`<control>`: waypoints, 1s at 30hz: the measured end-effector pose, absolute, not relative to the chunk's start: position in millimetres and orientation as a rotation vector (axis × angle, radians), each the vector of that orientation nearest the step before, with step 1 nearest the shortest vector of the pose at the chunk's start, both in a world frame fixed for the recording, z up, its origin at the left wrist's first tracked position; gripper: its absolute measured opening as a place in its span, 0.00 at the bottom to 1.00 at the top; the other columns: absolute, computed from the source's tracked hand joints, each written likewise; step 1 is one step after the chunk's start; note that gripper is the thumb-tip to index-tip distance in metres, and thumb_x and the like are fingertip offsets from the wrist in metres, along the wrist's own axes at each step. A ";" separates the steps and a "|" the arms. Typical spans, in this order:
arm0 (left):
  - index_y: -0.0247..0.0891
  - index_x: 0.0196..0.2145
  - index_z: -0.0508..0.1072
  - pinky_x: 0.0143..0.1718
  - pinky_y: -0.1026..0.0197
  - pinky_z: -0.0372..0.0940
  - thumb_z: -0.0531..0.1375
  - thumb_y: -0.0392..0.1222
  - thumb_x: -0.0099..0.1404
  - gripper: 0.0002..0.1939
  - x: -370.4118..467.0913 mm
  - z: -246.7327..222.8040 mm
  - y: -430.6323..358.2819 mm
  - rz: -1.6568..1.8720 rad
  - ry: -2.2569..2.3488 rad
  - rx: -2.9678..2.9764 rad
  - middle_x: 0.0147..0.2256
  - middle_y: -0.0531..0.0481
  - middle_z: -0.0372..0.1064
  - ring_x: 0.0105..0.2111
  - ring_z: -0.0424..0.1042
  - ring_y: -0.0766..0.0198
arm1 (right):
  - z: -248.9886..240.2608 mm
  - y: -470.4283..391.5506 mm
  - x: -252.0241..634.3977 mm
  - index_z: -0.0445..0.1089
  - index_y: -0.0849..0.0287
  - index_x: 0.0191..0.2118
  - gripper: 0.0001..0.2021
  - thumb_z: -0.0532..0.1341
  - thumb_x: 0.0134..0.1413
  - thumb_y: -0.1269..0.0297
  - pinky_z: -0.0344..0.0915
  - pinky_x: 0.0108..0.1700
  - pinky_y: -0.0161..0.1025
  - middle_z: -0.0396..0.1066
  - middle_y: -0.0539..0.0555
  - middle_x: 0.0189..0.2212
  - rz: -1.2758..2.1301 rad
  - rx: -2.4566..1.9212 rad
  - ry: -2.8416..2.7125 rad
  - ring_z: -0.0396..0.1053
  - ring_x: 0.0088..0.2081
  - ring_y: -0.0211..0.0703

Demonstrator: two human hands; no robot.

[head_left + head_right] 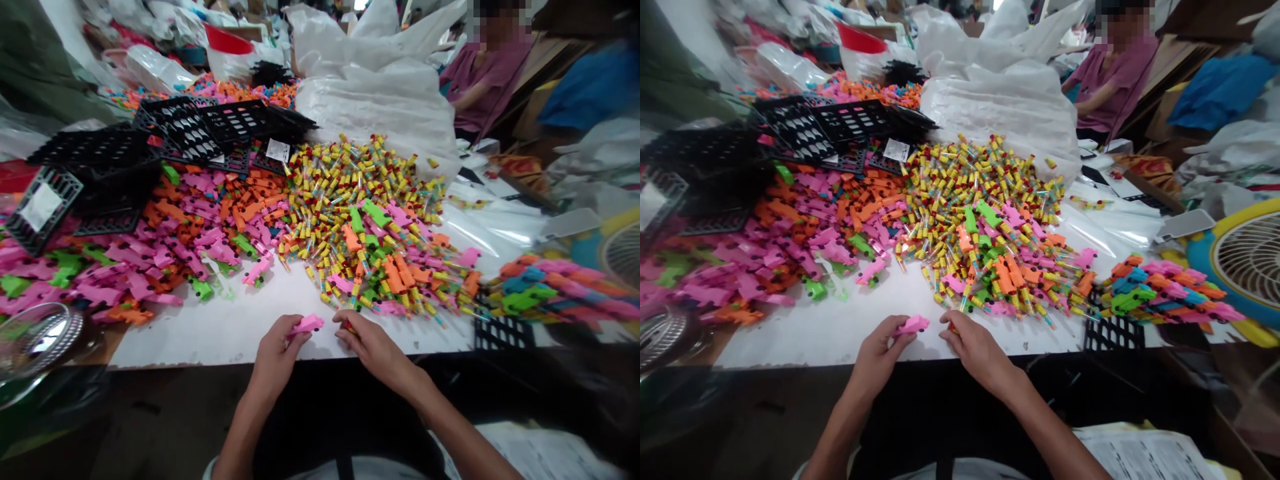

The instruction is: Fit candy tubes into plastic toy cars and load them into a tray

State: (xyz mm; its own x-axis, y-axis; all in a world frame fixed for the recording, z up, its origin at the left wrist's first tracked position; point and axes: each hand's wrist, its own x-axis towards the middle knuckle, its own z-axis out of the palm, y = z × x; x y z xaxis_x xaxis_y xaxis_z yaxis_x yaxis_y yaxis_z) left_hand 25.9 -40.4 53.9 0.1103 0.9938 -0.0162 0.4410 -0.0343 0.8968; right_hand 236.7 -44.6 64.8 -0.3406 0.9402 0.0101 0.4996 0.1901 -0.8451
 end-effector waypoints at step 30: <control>0.39 0.32 0.74 0.31 0.62 0.57 0.60 0.51 0.60 0.13 38.8 66.6 -57.3 0.846 1.484 1.278 0.26 0.53 0.65 0.28 0.63 0.63 | 45.7 -46.1 225.7 0.65 0.64 0.50 0.14 0.57 0.62 0.64 0.66 0.42 0.44 0.70 0.59 0.36 0.176 -1.073 -2.312 0.66 0.39 0.46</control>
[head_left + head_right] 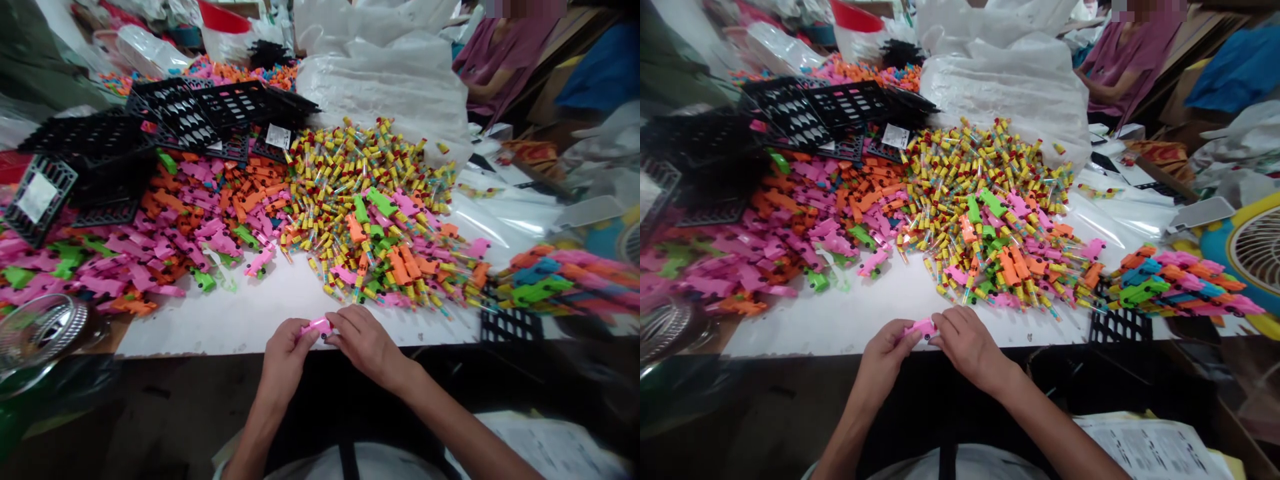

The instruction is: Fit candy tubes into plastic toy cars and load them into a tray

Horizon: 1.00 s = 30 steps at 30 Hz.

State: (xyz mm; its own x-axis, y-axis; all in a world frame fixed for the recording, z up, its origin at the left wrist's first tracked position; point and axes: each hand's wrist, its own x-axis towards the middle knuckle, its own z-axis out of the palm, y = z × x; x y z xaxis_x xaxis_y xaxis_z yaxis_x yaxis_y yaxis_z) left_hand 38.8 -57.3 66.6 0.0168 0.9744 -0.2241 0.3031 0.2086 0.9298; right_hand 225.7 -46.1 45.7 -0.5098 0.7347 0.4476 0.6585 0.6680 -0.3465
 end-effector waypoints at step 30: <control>0.39 0.45 0.71 0.39 0.61 0.63 0.58 0.50 0.61 0.18 -19.2 70.2 16.4 1.096 1.734 1.408 0.37 0.51 0.71 0.36 0.68 0.61 | 59.1 61.6 154.1 0.70 0.64 0.37 0.08 0.54 0.58 0.76 0.57 0.47 0.47 0.73 0.61 0.35 0.029 -1.549 -2.354 0.64 0.42 0.50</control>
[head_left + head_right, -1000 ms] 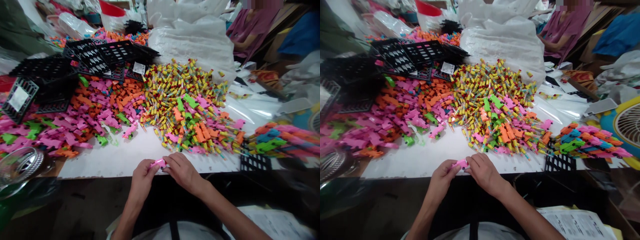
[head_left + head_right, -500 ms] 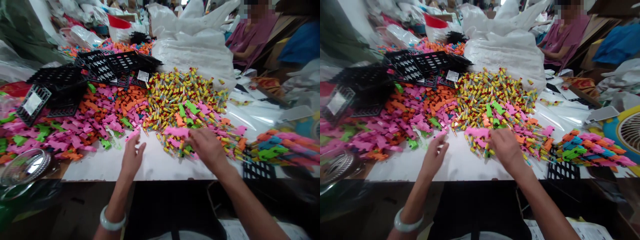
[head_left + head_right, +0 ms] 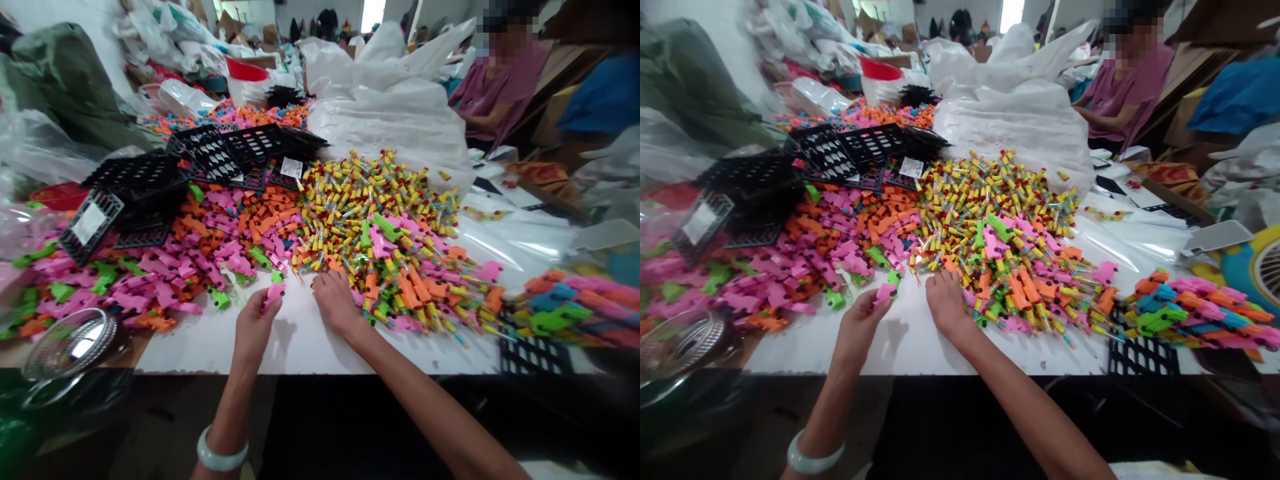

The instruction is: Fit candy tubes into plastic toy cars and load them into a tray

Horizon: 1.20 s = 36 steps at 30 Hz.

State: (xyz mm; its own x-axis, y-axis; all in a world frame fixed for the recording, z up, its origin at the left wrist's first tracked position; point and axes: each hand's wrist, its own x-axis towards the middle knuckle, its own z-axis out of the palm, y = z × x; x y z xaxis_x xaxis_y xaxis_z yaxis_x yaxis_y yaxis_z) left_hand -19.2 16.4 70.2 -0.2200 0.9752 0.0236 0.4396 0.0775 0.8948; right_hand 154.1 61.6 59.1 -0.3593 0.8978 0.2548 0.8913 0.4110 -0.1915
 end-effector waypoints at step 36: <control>0.34 0.31 0.75 0.23 0.66 0.45 0.69 0.52 0.44 0.21 28.5 70.6 -48.1 0.767 1.314 0.744 0.21 0.55 0.64 0.20 0.53 0.72 | 51.5 -24.5 218.4 0.65 0.61 0.41 0.07 0.55 0.62 0.64 0.64 0.42 0.42 0.68 0.55 0.33 0.262 -0.801 -2.439 0.62 0.37 0.44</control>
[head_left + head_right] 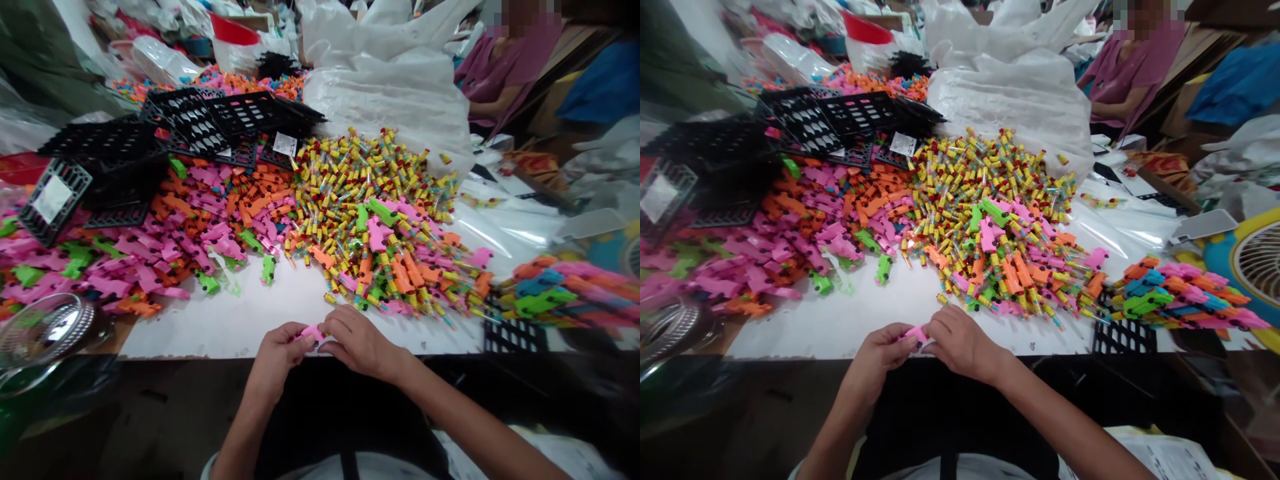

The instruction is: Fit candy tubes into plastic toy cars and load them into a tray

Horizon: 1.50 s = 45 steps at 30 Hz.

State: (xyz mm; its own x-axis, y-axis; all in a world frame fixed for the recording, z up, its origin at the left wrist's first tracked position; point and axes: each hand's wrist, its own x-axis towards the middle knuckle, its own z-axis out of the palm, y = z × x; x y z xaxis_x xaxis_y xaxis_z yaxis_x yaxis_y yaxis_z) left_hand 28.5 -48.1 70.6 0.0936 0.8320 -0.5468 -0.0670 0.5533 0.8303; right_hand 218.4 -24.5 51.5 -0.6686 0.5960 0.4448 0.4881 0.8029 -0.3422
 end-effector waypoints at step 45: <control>0.42 0.45 0.73 0.53 0.55 0.62 0.59 0.46 0.59 0.16 4.2 51.5 -20.2 1.038 1.459 1.379 0.44 0.49 0.72 0.47 0.69 0.58 | 54.1 8.6 174.1 0.60 0.58 0.47 0.11 0.50 0.60 0.74 0.66 0.42 0.39 0.69 0.55 0.39 0.870 -1.152 -2.182 0.68 0.41 0.43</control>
State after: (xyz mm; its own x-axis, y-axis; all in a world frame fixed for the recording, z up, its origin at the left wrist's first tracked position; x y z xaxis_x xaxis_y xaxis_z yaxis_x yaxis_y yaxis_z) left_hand 4.2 -20.2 51.5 -0.0270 0.9989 -0.0395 0.2903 0.0457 0.9558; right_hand 174.1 8.6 54.1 -0.5035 0.8518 0.1447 0.5184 0.4318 -0.7382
